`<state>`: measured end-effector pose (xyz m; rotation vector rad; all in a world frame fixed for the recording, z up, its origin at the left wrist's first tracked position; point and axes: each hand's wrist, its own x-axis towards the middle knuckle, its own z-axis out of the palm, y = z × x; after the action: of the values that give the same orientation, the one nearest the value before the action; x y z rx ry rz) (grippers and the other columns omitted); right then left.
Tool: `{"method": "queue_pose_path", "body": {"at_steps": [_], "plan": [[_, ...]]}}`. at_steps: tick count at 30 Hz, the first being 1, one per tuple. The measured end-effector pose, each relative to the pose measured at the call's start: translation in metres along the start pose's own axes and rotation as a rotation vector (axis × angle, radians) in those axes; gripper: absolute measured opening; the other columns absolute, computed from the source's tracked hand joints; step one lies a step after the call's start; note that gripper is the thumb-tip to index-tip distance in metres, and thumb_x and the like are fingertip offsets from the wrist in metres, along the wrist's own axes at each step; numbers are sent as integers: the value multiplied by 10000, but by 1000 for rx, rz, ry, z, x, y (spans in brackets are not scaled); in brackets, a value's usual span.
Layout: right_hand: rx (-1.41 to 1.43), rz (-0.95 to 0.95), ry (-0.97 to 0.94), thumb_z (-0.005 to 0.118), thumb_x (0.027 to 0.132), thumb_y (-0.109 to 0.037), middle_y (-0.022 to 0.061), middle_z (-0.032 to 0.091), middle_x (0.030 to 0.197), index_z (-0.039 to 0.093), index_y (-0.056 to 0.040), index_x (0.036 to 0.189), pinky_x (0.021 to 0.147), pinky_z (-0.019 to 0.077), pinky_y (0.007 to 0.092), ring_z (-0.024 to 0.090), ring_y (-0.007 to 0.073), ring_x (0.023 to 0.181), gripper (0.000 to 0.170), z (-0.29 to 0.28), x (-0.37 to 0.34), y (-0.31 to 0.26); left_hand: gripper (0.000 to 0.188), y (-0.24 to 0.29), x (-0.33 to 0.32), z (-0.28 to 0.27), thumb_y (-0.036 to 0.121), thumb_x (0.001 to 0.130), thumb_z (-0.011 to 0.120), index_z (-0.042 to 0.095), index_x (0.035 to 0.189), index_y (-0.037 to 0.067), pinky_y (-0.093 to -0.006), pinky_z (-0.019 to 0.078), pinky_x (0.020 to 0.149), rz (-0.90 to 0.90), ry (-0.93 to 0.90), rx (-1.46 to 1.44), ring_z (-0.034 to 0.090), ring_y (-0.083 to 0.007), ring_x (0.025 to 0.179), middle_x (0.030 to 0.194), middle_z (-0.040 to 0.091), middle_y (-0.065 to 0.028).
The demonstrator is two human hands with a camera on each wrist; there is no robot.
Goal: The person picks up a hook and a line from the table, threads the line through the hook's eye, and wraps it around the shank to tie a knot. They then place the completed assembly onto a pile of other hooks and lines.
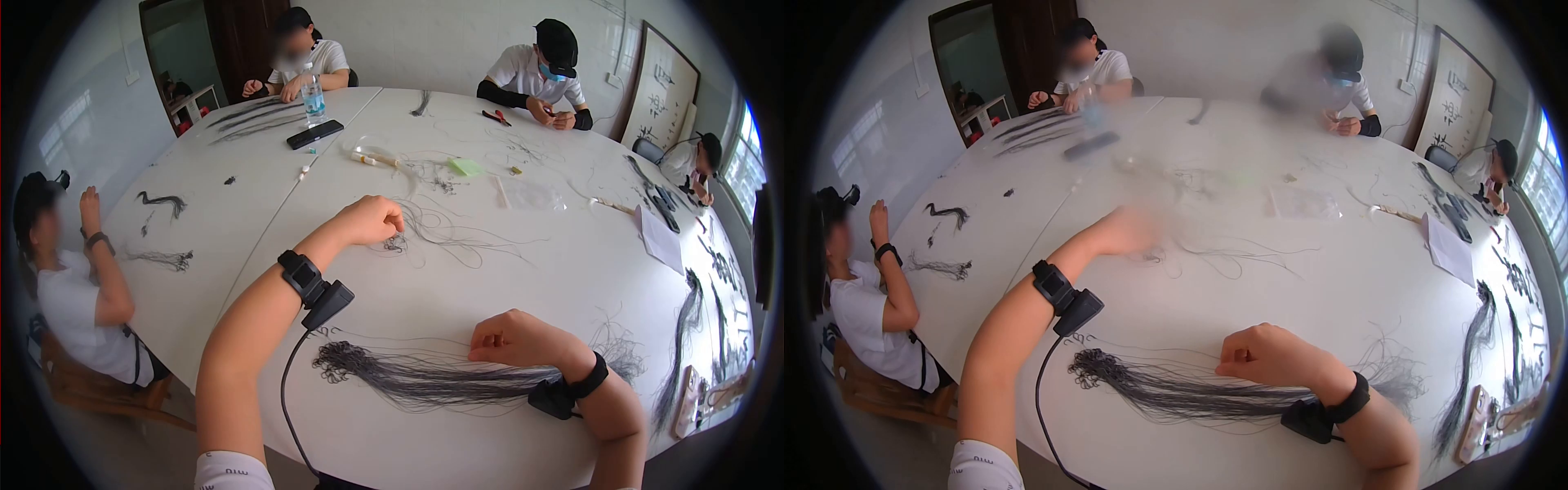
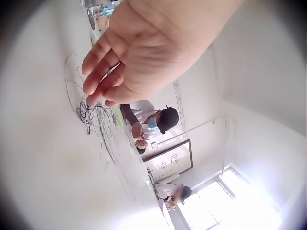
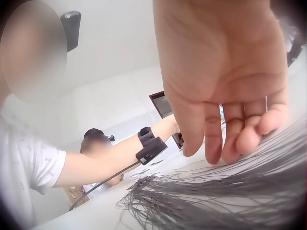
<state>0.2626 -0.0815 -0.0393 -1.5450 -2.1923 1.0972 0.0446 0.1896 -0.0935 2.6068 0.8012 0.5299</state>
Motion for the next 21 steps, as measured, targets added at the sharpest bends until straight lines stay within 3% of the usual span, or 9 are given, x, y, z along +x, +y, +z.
{"method": "queue_pose_path", "body": {"at_steps": [5, 7, 10, 13, 14, 16, 18, 21], "plan": [[52, -22, 0, 649, 824, -246, 65, 609, 660, 642, -51, 812, 588, 450, 280, 571, 187, 605, 195, 1, -1, 8, 151, -7, 2, 2, 116, 722, 527, 672, 727, 74, -326, 486, 657, -41, -81, 27, 624, -213, 677, 734, 671, -73], [26, -15, 3, 646, 823, -245, 65, 609, 662, 641, -54, 817, 590, 451, 284, 574, 187, 609, 191, 1, 0, 7, 145, -1, 3, -1, 136, 725, 524, 654, 704, 75, -338, 488, 640, -157, -36, 228, 626, -229, 683, 722, 664, -72], [8, -18, 13, 643, 824, -248, 63, 610, 664, 640, -60, 818, 592, 451, 289, 577, 186, 614, 188, 2, 0, 7, 122, 39, -4, -22, 147, 731, 553, 637, 682, 72, -343, 490, 632, -309, 83, 191, 629, -237, 694, 718, 661, -77], [-17, -29, 27, 640, 825, -255, 61, 612, 668, 639, -62, 819, 595, 452, 291, 580, 186, 619, 193, 3, 0, 8, 114, 59, -5, -30, 179, 732, 618, 639, 689, 76, -334, 493, 634, -318, 141, 191, 636, -227, 704, 728, 665, -71], [-18, -28, 29, 640, 825, -255, 61, 612, 668, 639, -62, 819, 595, 452, 291, 580, 186, 619, 193, 3, 0, 8, 114, 50, -3, -25, 179, 732, 618, 639, 689, 76, -334, 493, 634, -316, 142, 191, 636, -227, 704, 728, 665, -71], [-16, -24, 31, 639, 824, -260, 58, 612, 666, 640, -64, 819, 597, 453, 291, 581, 186, 622, 196, 3, 0, 8, 128, 10, 6, -4, 191, 704, 687, 645, 710, 71, -326, 495, 634, -101, 88, 44, 639, -221, 704, 732, 668, -70], [-19, -27, 33, 639, 824, -262, 56, 612, 666, 641, -65, 818, 598, 453, 291, 583, 185, 624, 197, 5, 0, 10, 129, -29, 13, 20, 185, 693, 700, 648, 719, 70, -326, 496, 636, -56, 13, 129, 640, -217, 706, 736, 669, -71], [-22, -26, 38, 640, 823, -268, 54, 612, 665, 642, -68, 815, 600, 455, 293, 585, 185, 627, 200, 5, 0, 9, 126, -29, 12, 22, 165, 679, 713, 650, 731, 68, -324, 498, 641, -44, -50, 170, 640, -218, 714, 748, 670, -76]]}}
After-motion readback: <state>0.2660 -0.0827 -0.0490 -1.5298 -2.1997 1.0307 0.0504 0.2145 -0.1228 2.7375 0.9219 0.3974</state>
